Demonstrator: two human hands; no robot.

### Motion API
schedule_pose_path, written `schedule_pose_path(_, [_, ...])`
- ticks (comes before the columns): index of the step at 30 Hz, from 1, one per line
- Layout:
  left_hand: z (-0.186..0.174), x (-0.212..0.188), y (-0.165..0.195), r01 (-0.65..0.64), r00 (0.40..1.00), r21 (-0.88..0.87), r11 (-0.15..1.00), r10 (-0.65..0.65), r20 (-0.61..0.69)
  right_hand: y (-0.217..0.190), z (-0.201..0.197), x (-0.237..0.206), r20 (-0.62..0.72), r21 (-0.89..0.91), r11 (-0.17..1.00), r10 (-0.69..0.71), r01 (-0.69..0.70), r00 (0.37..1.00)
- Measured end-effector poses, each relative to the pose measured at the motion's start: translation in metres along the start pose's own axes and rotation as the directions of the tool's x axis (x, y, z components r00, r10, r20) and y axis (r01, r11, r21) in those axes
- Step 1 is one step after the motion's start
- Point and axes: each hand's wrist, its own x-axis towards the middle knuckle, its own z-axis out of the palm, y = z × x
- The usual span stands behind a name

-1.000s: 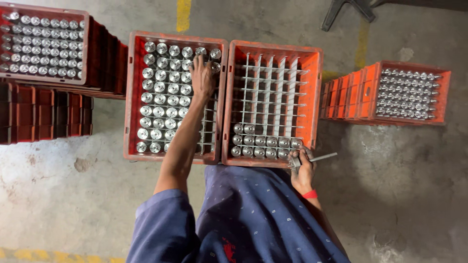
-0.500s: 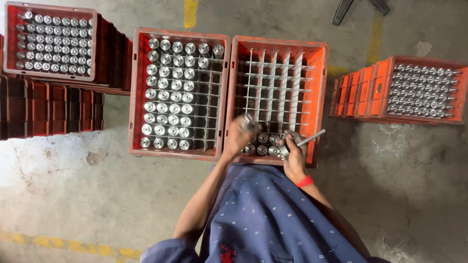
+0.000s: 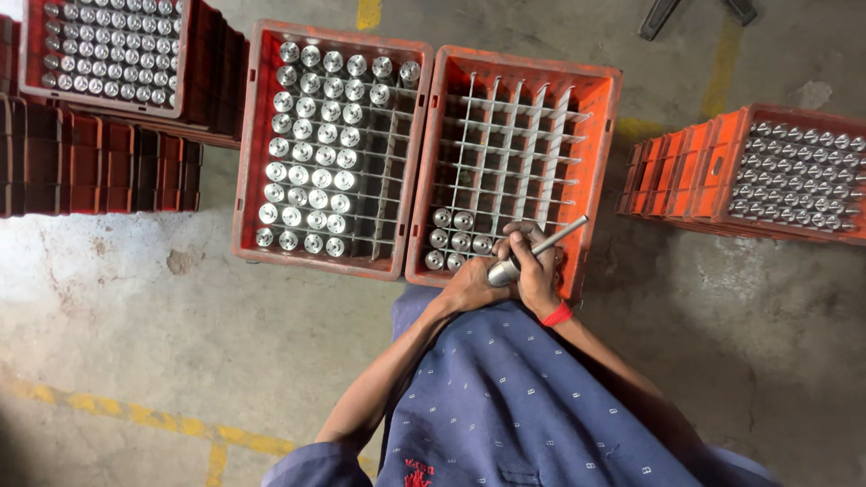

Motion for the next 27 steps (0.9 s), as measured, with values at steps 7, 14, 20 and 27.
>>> schedule_pose_path(7, [-0.021, 0.0, -0.021, -0.006, 0.977, 0.281, 0.96, 0.065, -0.202, 0.019, -0.065, 0.035, -0.334, 0.383, 0.92, 0.056, 0.081, 0.941])
schedule_pose_path(14, [-0.03, 0.013, -0.039, -0.29, 0.825, 0.559, 0.777, 0.499, -0.266, 0.032, -0.098, 0.022, -0.387, 0.329, 0.936, 0.015, 0.123, 0.922])
schedule_pose_path(20, [-0.106, 0.033, -0.033, -0.167, 0.686, 0.501, 0.849, 0.465, -0.56, 0.039, -0.086, -0.008, -0.42, 0.323, 0.943, 0.064, 0.084, 0.905])
schedule_pose_path(27, [-0.244, 0.108, -0.032, 0.295, 0.661, 0.569, 0.767, 0.266, -0.702, 0.038, -0.072, -0.037, -0.465, 0.287, 0.956, 0.082, 0.062, 0.881])
